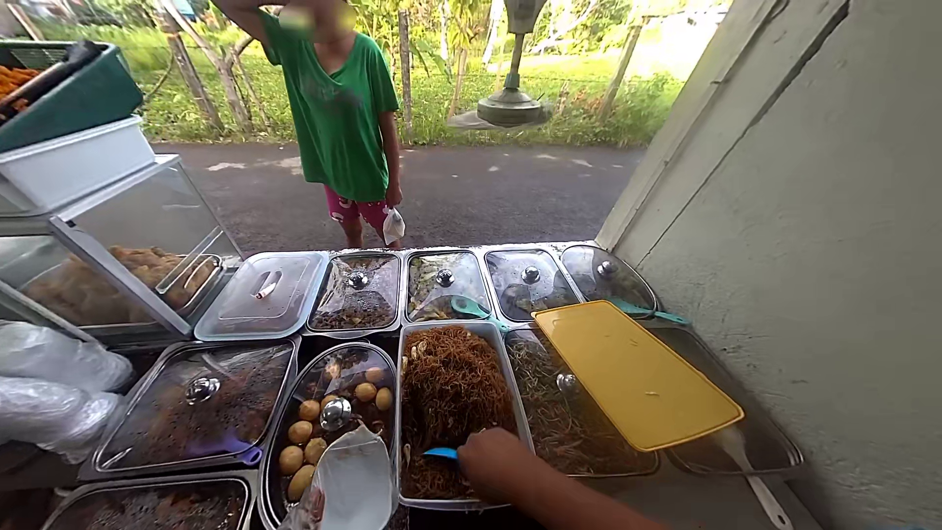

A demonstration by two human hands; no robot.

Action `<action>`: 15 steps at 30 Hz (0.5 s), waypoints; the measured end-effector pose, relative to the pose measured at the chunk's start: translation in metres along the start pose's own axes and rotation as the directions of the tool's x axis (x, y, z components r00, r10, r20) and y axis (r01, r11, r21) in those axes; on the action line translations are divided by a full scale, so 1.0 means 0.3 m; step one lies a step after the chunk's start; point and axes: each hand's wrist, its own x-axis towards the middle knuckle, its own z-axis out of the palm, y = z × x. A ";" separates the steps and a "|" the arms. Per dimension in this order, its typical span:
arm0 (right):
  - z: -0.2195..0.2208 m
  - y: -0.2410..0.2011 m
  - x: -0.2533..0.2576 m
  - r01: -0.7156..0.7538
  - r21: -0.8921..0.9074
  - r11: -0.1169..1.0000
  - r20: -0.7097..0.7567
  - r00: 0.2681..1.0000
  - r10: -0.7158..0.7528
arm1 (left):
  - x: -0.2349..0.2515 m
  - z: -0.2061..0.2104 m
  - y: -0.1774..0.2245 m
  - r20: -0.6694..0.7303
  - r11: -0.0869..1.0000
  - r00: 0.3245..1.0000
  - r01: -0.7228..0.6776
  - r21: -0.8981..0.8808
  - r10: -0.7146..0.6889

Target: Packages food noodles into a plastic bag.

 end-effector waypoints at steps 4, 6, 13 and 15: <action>-0.038 0.034 -0.087 0.014 -0.080 0.997 0.026 1.000 -0.012 | 0.016 0.095 0.043 -0.007 0.989 0.999 -0.035 0.142 0.037; -0.118 0.117 -0.121 -0.116 -0.097 0.989 0.004 0.993 0.116 | 0.041 0.133 0.075 0.024 0.978 0.998 -0.056 0.201 0.052; -0.053 0.103 -0.132 -0.070 -0.080 0.994 0.081 0.994 0.077 | 0.132 0.272 0.104 0.053 0.957 0.993 -0.114 0.267 0.104; -0.109 0.135 -0.152 -0.137 -0.053 0.989 0.030 0.990 0.139 | 0.168 0.289 0.099 0.135 0.903 0.984 -0.159 0.400 0.114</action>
